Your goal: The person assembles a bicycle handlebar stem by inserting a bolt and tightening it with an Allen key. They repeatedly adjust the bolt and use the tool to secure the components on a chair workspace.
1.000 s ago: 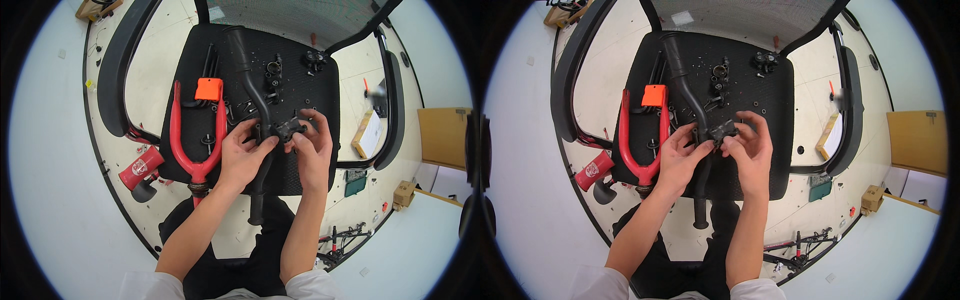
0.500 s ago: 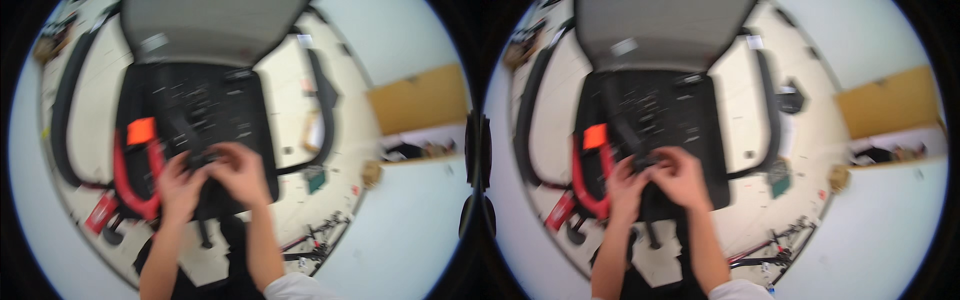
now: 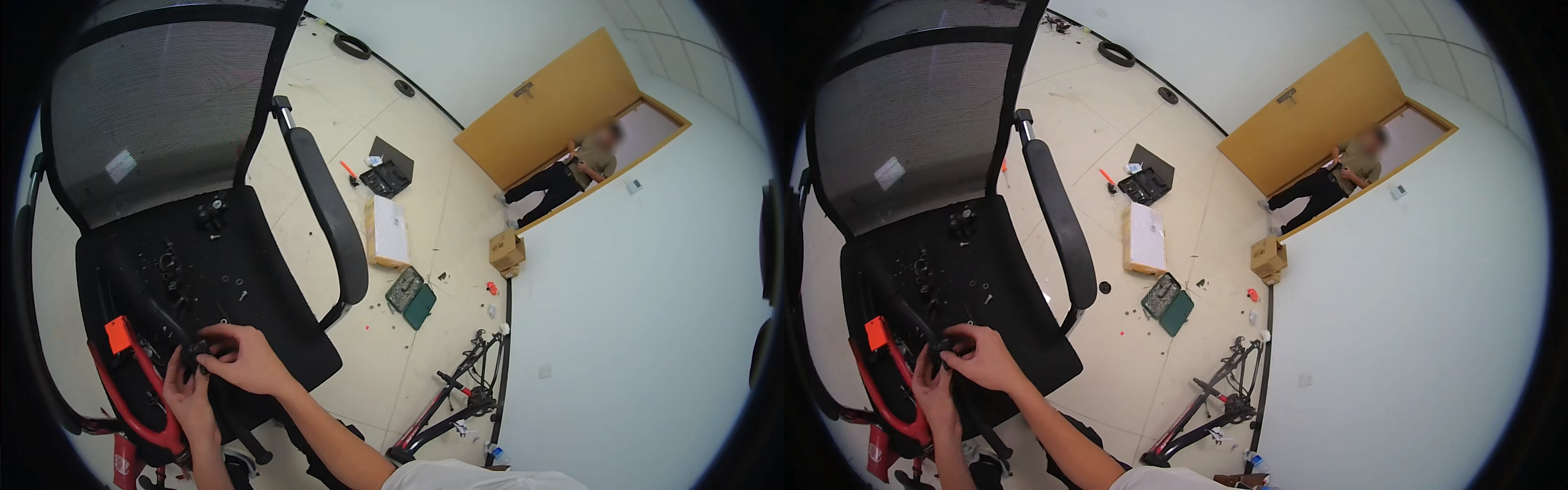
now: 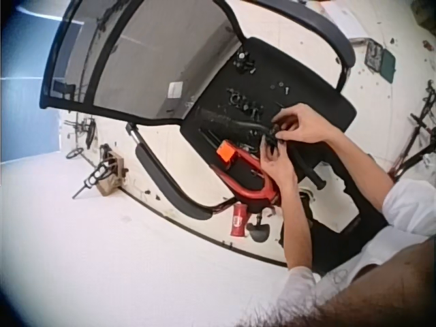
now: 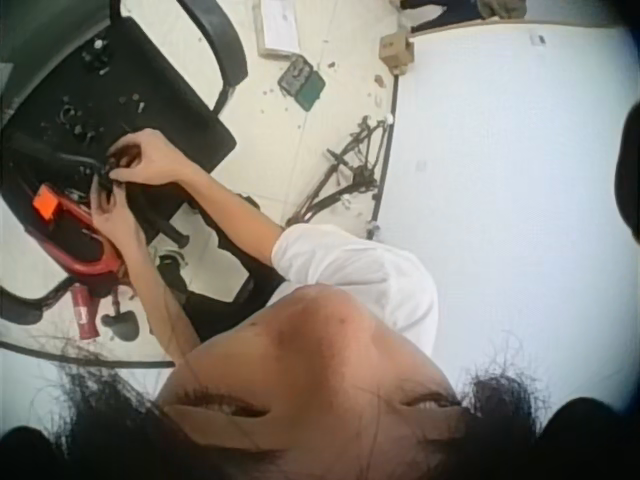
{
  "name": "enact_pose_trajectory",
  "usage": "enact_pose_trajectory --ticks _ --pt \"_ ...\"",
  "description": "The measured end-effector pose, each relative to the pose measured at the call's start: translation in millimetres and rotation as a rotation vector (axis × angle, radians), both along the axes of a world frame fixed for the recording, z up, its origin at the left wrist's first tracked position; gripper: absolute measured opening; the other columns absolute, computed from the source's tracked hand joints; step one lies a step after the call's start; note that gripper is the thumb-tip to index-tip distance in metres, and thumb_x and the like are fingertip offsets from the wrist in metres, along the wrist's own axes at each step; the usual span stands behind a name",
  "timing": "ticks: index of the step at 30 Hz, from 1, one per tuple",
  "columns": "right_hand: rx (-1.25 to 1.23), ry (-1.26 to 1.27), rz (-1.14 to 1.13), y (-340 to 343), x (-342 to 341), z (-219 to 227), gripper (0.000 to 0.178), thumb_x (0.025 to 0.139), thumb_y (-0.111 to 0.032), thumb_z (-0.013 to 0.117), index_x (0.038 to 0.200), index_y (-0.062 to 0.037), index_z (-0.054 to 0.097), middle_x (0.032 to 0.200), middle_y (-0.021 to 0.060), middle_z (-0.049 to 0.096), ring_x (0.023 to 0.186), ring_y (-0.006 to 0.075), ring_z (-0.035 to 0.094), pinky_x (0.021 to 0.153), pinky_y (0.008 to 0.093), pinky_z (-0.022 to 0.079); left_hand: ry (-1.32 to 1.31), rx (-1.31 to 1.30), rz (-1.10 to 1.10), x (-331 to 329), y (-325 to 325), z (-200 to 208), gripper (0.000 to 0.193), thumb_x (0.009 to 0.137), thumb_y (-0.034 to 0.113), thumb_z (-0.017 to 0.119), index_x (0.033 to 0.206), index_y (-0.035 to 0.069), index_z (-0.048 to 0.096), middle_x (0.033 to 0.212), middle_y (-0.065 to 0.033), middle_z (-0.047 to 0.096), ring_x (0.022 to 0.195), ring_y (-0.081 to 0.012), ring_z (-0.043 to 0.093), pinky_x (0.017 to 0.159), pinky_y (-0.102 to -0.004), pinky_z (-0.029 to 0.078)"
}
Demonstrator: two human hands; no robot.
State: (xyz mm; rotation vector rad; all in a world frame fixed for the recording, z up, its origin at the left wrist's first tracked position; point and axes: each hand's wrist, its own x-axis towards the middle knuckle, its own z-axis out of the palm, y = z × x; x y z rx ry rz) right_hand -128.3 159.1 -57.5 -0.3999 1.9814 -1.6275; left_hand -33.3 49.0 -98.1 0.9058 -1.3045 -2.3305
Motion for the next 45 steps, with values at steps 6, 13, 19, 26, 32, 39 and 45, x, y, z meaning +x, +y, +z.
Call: enact_pose_trajectory --ticks 6,13,19,26,32,39,45 --pt "0.026 0.033 -0.057 -8.1 -4.7 4.1 0.048 0.078 -0.016 0.078 0.117 0.0080 0.064 0.091 0.0150 0.071 0.080 0.0139 0.068 0.069 0.0262 0.056 0.045 -0.002 -0.030 -6.1 -10.1 -0.8 0.045 0.091 -0.004 0.063 0.135 -0.006 0.051 0.127 -0.0147 0.060 0.112 -0.0203 0.062 0.096 -0.0300 0.051" --pt "0.018 -0.031 -0.126 -16.1 5.0 -0.4 0.038 0.079 -0.009 0.078 0.111 0.0071 0.067 0.094 0.0102 0.069 0.086 0.0099 0.063 0.071 0.0228 0.055 0.020 0.026 -0.095 2.5 -10.6 -9.8 0.045 0.096 0.005 0.061 0.139 -0.001 0.050 0.121 -0.0076 0.063 0.104 -0.0124 0.063 0.091 -0.0260 0.051" --pt "0.038 0.049 -0.109 -15.2 7.7 2.0 0.034 0.080 -0.009 0.077 0.110 0.0056 0.068 0.095 0.0111 0.070 0.085 0.0132 0.066 0.073 0.0241 0.056 0.068 0.293 -0.047 5.0 -12.4 2.4 0.040 0.097 0.009 0.061 0.134 -0.002 0.054 0.112 -0.0033 0.064 0.097 -0.0095 0.064 0.087 -0.0233 0.051" --pt "-0.042 -0.004 -0.103 -12.3 7.7 -2.0 0.024 0.090 -0.004 0.064 0.112 0.0045 0.068 0.096 0.0110 0.071 0.087 0.0131 0.068 0.073 0.0252 0.056 0.066 0.061 -0.027 -0.2 -5.5 11.2 0.048 0.088 0.006 0.073 0.131 -0.005 0.054 0.112 -0.0072 0.065 0.097 -0.0107 0.064 0.083 -0.0221 0.052" --pt "-0.021 0.070 -0.095 -11.9 7.3 -1.8 0.027 0.090 -0.006 0.064 0.115 0.0048 0.066 0.091 0.0118 0.071 0.082 0.0144 0.068 0.075 0.0288 0.055 0.080 0.060 -0.009 -1.3 -10.7 14.8 0.045 0.088 0.004 0.071 0.129 -0.005 0.056 0.113 -0.0064 0.065 0.097 -0.0098 0.063 0.087 -0.0228 0.052" --pt "0.232 0.076 0.054 0.9 31.4 9.7 0.034 0.079 -0.021 0.079 0.091 0.0062 0.062 0.077 0.0098 0.068 0.070 0.0147 0.067 0.065 0.0276 0.054 0.080 0.169 0.019 -0.9 -15.8 10.4 0.044 0.089 0.005 0.070 0.130 -0.004 0.055 0.110 -0.0058 0.065 0.094 -0.0115 0.064 0.084 -0.0255 0.052" --pt "0.483 0.215 0.365 -6.0 50.3 -0.4 0.043 0.081 -0.035 0.076 0.088 0.0048 0.061 0.067 0.0189 0.064 0.064 0.0355 0.067 0.061 0.0400 0.052 0.070 0.251 0.018 1.6 -25.9 13.2 0.040 0.092 0.006 0.065 0.129 -0.005 0.053 0.105 -0.0074 0.065 0.093 -0.0171 0.065 0.084 -0.0300 0.052"
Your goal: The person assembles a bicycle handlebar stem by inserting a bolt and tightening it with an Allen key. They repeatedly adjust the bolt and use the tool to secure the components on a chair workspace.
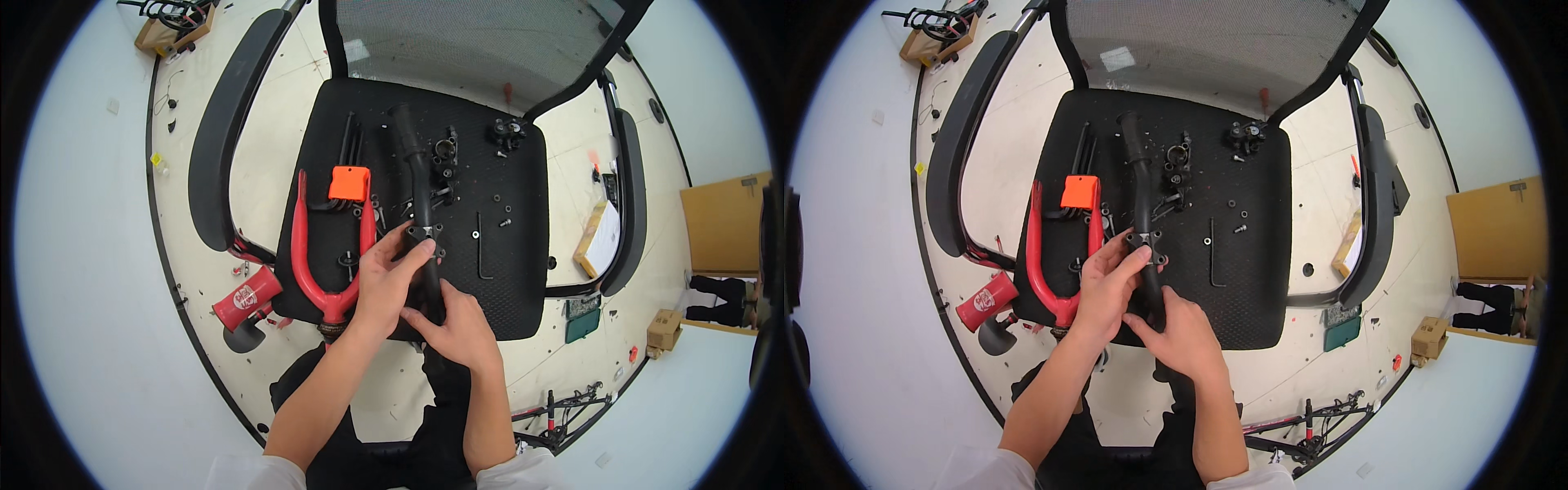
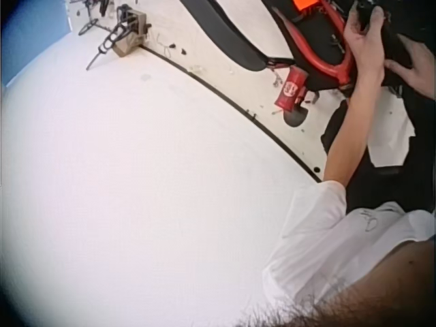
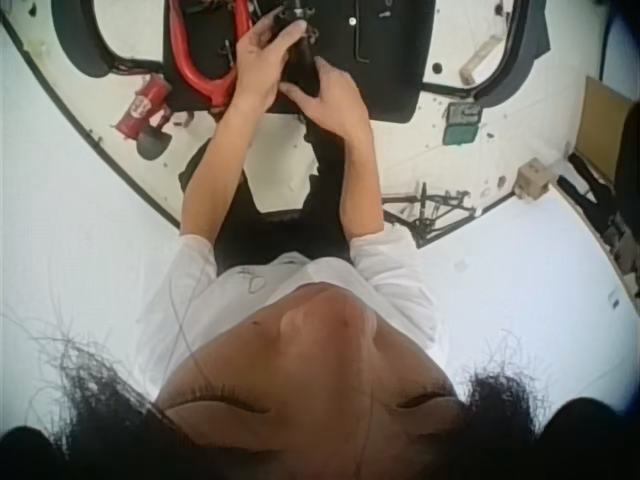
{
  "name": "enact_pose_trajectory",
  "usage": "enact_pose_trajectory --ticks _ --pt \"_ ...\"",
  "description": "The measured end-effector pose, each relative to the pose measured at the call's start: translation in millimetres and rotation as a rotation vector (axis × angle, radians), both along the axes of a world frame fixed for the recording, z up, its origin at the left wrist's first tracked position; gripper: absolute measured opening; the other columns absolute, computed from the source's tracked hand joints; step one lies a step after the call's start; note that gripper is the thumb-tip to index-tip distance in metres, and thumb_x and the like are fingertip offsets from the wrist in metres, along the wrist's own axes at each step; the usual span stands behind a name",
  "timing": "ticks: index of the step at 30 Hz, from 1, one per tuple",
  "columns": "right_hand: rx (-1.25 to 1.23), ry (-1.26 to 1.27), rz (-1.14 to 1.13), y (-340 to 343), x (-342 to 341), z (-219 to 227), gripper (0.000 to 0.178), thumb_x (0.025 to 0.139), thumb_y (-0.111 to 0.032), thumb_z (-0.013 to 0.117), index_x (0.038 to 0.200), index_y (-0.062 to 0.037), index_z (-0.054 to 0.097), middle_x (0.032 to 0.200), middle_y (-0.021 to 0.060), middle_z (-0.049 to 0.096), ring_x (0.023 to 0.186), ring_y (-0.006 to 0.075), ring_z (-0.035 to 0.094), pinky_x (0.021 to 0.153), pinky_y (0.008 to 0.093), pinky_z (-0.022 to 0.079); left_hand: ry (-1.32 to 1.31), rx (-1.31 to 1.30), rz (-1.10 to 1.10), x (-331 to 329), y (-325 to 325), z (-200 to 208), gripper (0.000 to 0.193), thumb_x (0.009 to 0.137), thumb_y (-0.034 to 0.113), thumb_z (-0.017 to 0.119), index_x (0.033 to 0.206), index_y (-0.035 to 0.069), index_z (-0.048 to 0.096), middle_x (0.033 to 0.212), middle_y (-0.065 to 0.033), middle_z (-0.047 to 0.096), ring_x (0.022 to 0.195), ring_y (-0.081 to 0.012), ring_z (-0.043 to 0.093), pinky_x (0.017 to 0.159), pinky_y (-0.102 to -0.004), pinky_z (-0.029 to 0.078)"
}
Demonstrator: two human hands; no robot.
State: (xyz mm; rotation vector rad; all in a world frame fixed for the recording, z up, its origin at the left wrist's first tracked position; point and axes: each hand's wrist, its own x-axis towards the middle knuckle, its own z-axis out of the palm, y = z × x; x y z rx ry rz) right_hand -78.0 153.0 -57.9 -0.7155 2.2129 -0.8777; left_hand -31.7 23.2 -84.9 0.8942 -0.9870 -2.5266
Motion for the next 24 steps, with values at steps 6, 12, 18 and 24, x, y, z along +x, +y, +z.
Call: enact_pose_trajectory --ticks 6,12,18,24 --pt "0.056 -0.151 -0.020 -10.0 -3.8 8.9 0.046 0.083 -0.036 0.073 0.087 0.0065 0.057 0.067 0.0244 0.062 0.069 0.0427 0.066 0.062 0.0456 0.051 0.056 0.022 0.030 1.1 -15.0 5.5 0.032 0.094 0.007 0.061 0.123 -0.004 0.055 0.106 -0.0092 0.065 0.099 -0.0219 0.066 0.087 -0.0334 0.052" --pt "0.002 -0.057 -0.136 13.3 -9.9 -7.1 0.041 0.091 -0.037 0.065 0.094 0.0027 0.060 0.076 0.0267 0.064 0.075 0.0440 0.066 0.061 0.0457 0.051 0.140 -0.075 0.079 -17.4 7.3 33.5 0.032 0.089 0.001 0.058 0.120 -0.004 0.056 0.109 -0.0134 0.065 0.097 -0.0263 0.067 0.091 -0.0396 0.052" --pt "-0.334 -0.191 -0.118 -6.7 -3.1 3.0 0.043 0.096 -0.033 0.060 0.100 0.0100 0.059 0.077 0.0268 0.063 0.072 0.0392 0.065 0.063 0.0423 0.049 0.222 -0.038 0.190 2.2 -19.2 3.4 0.037 0.098 0.018 0.056 0.127 -0.004 0.053 0.120 -0.0126 0.060 0.113 -0.0226 0.059 0.104 -0.0367 0.043" --pt "-0.505 -0.280 -0.062 -14.0 2.8 -6.2 0.039 0.097 -0.031 0.060 0.095 0.0082 0.060 0.063 0.0152 0.059 0.056 0.0229 0.061 0.051 0.0346 0.046 0.207 -0.023 0.084 14.2 -36.7 -21.9 0.041 0.099 0.025 0.054 0.131 -0.001 0.052 0.124 -0.0124 0.059 0.119 -0.0224 0.056 0.109 -0.0335 0.038"
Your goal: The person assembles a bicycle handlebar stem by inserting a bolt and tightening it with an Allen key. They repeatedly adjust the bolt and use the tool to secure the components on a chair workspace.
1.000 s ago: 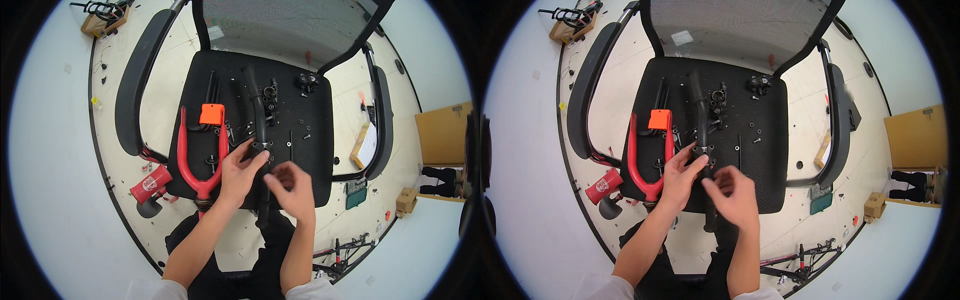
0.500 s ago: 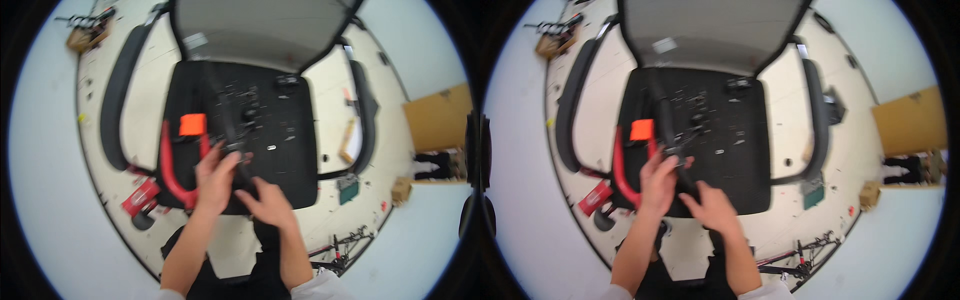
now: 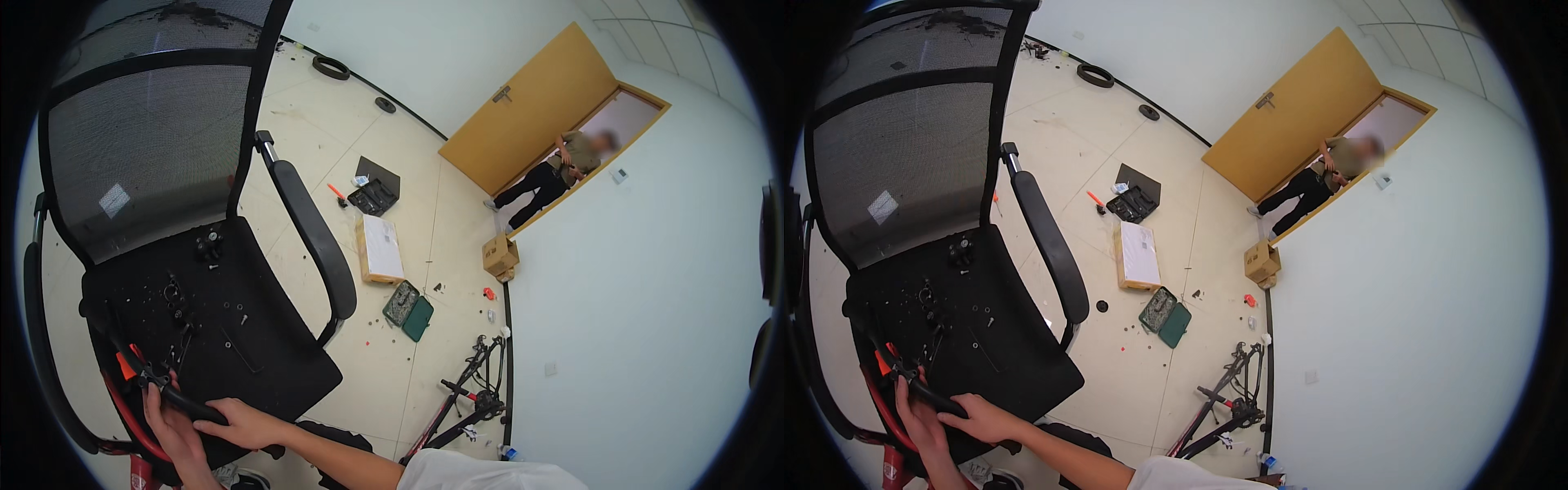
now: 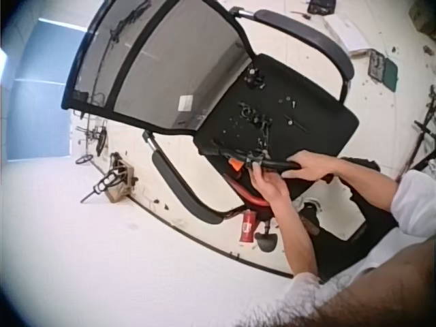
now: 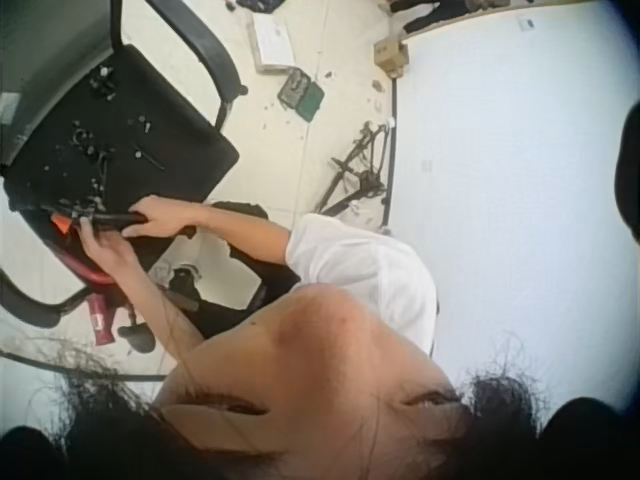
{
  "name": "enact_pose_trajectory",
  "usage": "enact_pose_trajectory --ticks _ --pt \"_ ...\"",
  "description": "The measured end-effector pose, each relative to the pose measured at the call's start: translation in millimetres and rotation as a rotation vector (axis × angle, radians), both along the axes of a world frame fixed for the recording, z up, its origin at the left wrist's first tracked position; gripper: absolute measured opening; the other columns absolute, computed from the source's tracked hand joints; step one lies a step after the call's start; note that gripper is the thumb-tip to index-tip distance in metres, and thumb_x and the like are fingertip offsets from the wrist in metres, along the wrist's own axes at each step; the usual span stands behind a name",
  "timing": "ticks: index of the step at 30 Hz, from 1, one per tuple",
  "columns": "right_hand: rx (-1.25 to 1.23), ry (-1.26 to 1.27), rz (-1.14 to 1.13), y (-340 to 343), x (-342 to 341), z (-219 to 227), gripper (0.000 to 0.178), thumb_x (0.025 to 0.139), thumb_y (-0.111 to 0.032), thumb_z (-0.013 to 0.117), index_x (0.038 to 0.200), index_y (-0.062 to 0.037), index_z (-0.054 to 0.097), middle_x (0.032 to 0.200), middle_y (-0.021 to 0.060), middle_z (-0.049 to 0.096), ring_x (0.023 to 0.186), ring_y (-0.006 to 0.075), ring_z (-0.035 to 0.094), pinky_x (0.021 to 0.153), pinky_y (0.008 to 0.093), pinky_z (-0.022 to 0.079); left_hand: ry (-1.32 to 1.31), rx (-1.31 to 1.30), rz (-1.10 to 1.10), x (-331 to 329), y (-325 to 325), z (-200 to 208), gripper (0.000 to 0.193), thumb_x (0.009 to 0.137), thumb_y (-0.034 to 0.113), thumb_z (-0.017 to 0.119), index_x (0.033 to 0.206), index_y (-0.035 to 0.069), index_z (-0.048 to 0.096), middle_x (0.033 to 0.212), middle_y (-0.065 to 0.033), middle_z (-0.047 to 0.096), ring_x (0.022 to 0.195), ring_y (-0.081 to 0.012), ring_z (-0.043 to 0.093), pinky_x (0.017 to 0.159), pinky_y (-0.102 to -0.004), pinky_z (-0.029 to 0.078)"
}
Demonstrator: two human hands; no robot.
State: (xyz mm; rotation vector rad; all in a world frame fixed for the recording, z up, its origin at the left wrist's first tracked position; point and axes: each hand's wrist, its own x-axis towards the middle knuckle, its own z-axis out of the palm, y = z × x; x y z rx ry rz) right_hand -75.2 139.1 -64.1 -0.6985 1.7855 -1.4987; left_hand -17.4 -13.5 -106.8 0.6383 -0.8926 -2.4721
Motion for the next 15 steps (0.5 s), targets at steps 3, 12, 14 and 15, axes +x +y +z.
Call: enact_pose_trajectory --ticks 3,12,14,15 --pt "0.077 -0.430 0.056 -3.5 -2.1 13.3 0.038 0.100 -0.033 0.058 0.091 0.0036 0.056 0.053 0.0059 0.051 0.040 0.0149 0.051 0.038 0.0295 0.040 0.015 0.046 0.005 2.2 -6.1 -1.1 0.042 0.099 0.026 0.054 0.131 -0.001 0.051 0.125 -0.0126 0.058 0.120 -0.0216 0.055 0.109 -0.0330 0.037" --pt "-0.075 -0.884 0.097 -1.2 4.3 -7.7 0.043 0.101 -0.041 0.054 0.077 -0.0066 0.047 0.046 -0.0010 0.038 0.031 0.0083 0.038 0.028 0.0247 0.031 -0.015 0.144 0.014 -3.3 4.6 13.6 0.045 0.099 0.031 0.056 0.131 0.000 0.051 0.122 -0.0129 0.062 0.118 -0.0189 0.056 0.107 -0.0292 0.037" --pt "-0.143 -0.984 0.109 1.1 6.7 -18.0 0.045 0.100 -0.043 0.055 0.073 -0.0074 0.045 0.045 -0.0003 0.038 0.030 0.0088 0.038 0.027 0.0246 0.031 -0.004 0.143 0.008 -4.3 7.4 9.3 0.046 0.099 0.032 0.057 0.131 -0.001 0.051 0.122 -0.0131 0.062 0.118 -0.0188 0.055 0.106 -0.0287 0.037" --pt "-0.175 -1.035 0.118 1.1 7.5 -19.3 0.047 0.100 -0.043 0.055 0.071 -0.0078 0.045 0.045 0.0001 0.038 0.030 0.0091 0.038 0.026 0.0246 0.031 0.002 0.144 0.008 -4.9 8.8 7.5 0.046 0.099 0.032 0.057 0.131 -0.001 0.051 0.122 -0.0132 0.062 0.118 -0.0188 0.055 0.106 -0.0284 0.037"
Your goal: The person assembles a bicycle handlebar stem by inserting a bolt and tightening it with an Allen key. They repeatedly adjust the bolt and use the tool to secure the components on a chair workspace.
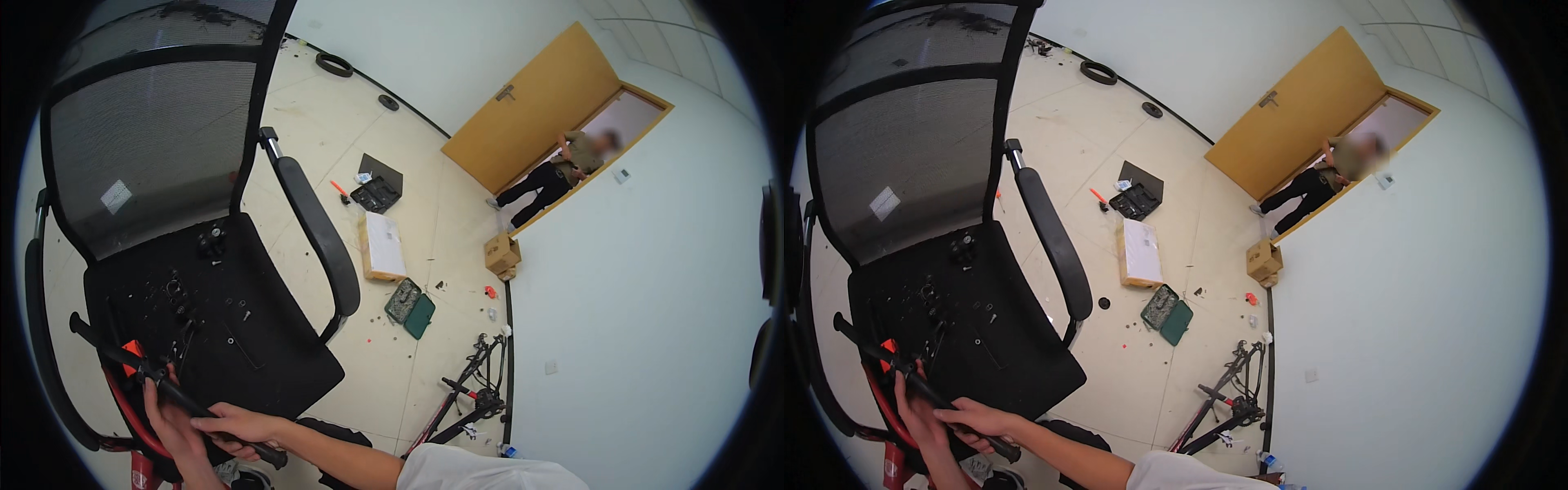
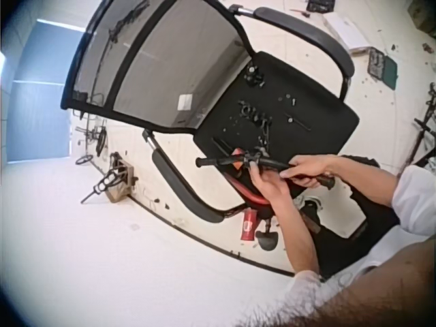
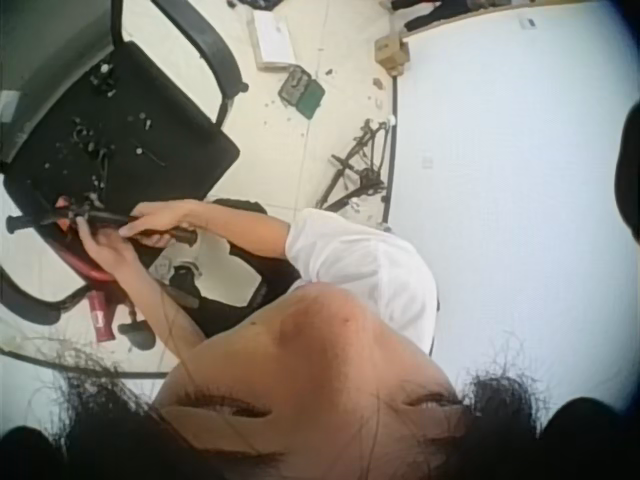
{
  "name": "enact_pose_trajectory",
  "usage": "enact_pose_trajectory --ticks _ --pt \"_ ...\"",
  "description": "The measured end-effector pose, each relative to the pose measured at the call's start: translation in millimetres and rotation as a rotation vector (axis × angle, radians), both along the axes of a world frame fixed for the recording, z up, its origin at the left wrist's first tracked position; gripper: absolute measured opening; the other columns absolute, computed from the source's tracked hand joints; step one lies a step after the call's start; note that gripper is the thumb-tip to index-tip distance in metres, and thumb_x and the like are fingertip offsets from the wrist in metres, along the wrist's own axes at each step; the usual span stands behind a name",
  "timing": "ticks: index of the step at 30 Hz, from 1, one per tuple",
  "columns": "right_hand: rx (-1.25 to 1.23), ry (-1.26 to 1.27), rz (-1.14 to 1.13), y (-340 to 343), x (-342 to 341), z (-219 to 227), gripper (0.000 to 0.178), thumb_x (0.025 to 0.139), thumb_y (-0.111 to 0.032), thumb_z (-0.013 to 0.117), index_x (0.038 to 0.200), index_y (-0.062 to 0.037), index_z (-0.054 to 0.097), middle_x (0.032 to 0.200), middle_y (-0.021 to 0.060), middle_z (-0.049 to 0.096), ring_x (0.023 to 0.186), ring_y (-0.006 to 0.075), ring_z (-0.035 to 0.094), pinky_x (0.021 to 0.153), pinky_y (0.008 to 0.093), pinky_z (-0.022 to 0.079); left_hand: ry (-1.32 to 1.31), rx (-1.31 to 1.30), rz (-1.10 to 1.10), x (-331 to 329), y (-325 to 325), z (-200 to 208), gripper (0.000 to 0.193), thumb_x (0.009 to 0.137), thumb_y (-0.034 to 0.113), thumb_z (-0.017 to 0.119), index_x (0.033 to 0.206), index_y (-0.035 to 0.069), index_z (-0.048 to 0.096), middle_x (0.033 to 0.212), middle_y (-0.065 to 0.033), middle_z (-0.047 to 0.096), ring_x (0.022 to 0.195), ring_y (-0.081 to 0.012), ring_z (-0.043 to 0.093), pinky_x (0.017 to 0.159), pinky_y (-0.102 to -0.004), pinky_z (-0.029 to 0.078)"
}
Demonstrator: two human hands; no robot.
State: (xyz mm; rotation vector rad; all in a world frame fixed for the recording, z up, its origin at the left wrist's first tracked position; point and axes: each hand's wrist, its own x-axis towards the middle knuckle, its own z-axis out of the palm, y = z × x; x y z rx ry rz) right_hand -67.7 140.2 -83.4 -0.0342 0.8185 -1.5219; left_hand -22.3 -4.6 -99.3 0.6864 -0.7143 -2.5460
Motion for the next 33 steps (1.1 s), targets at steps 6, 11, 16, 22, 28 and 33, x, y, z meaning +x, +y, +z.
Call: enact_pose_trajectory --ticks 6,11,16,22,28,33 --pt "0.102 0.223 0.109 -0.8 -13.7 13.1 0.048 0.099 -0.044 0.056 0.078 -0.0007 0.057 0.058 0.0064 0.058 0.045 0.0167 0.060 0.039 0.0292 0.048 -0.079 0.078 0.043 -0.5 -4.2 3.9 0.040 0.093 0.027 0.062 0.123 0.002 0.057 0.116 -0.0123 0.063 0.111 -0.0243 0.059 0.102 -0.0370 0.043" --pt "0.313 0.602 -0.208 13.1 -35.3 17.9 0.027 0.099 -0.025 0.057 0.104 0.0008 0.065 0.085 0.0081 0.068 0.074 0.0152 0.067 0.069 0.0285 0.056 -0.044 -0.029 -0.126 -8.2 8.6 18.6 0.023 0.093 0.007 0.060 0.114 -0.001 0.061 0.104 -0.0117 0.068 0.099 -0.0236 0.067 0.094 -0.0370 0.051" --pt "0.309 0.754 -0.521 16.7 -42.0 18.6 0.020 0.096 -0.012 0.058 0.104 0.0058 0.063 0.088 0.0141 0.068 0.076 0.0187 0.069 0.067 0.0292 0.058 -0.104 -0.071 -0.201 -2.3 21.5 22.9 0.030 0.093 0.004 0.061 0.122 -0.001 0.059 0.104 -0.0065 0.067 0.097 -0.0189 0.067 0.089 -0.0312 0.053" --pt "0.318 0.809 -0.500 15.9 -44.7 24.0 0.027 0.090 -0.006 0.067 0.115 0.0055 0.067 0.094 0.0111 0.070 0.070 0.0117 0.061 0.064 0.0258 0.054 -0.141 -0.106 -0.243 -4.0 36.7 18.5 0.036 0.092 0.005 0.064 0.127 -0.001 0.059 0.107 -0.0042 0.067 0.098 -0.0122 0.065 0.090 -0.0275 0.052" --pt "0.434 0.882 -0.487 17.9 -50.5 20.2 0.022 0.090 -0.005 0.068 0.109 0.0051 0.071 0.081 0.0067 0.068 0.066 0.0093 0.059 0.060 0.0239 0.050 -0.175 -0.176 -0.298 -5.0 42.4 17.0 0.039 0.092 0.006 0.065 0.129 -0.003 0.057 0.109 -0.0035 0.066 0.100 -0.0109 0.063 0.092 -0.0254 0.049" --pt "0.448 0.899 -0.475 20.6 -53.0 20.2 0.020 0.090 -0.005 0.068 0.107 0.0049 0.072 0.078 0.0060 0.067 0.065 0.0097 0.059 0.062 0.0235 0.050 -0.178 -0.277 -0.315 -3.6 44.3 13.5 0.046 0.092 0.005 0.066 0.134 -0.006 0.052 0.116 -0.0027 0.055 0.105 -0.0121 0.061 0.094 -0.0256 0.048"
